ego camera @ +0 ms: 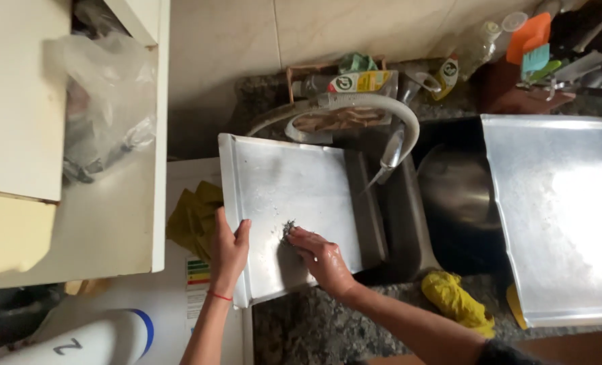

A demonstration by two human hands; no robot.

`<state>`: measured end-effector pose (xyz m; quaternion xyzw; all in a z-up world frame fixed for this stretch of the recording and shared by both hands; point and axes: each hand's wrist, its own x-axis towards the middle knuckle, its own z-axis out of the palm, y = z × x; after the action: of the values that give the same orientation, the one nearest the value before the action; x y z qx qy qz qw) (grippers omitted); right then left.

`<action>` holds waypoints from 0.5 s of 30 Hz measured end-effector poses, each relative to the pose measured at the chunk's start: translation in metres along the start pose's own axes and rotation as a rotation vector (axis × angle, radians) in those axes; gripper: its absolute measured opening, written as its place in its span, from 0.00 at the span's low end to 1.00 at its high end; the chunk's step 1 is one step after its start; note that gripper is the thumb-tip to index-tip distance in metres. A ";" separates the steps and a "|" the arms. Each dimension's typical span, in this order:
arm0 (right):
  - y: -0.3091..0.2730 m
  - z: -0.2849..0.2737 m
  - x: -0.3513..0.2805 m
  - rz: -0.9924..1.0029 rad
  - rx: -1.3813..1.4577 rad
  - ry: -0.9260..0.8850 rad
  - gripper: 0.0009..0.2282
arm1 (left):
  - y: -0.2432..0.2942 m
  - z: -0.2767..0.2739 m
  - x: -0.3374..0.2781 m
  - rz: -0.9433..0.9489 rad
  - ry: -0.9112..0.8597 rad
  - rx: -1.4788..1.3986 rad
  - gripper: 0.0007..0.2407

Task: Washing and scrubbing metal baking trays in a kitchen sink.

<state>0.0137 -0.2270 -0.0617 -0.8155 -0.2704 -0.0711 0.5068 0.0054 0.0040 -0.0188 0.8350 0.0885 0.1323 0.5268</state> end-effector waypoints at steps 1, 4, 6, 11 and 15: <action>0.008 -0.005 -0.006 0.003 -0.048 -0.040 0.17 | 0.010 -0.002 0.000 -0.116 -0.024 0.052 0.18; 0.079 -0.027 0.001 0.243 -0.161 -0.084 0.18 | 0.010 -0.005 0.003 -0.170 -0.020 0.086 0.18; 0.139 -0.034 -0.003 0.507 -0.234 -0.098 0.19 | 0.004 -0.003 -0.003 -0.127 -0.012 0.062 0.17; 0.133 0.001 0.023 0.911 0.160 0.081 0.16 | 0.008 -0.001 -0.001 -0.152 0.002 0.091 0.18; -0.003 0.022 0.025 0.318 0.042 -0.118 0.23 | -0.002 -0.001 -0.001 -0.149 0.000 0.106 0.18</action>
<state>0.0302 -0.1977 -0.0603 -0.8400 -0.1684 0.0636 0.5119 0.0040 0.0053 -0.0208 0.8528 0.1572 0.0880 0.4903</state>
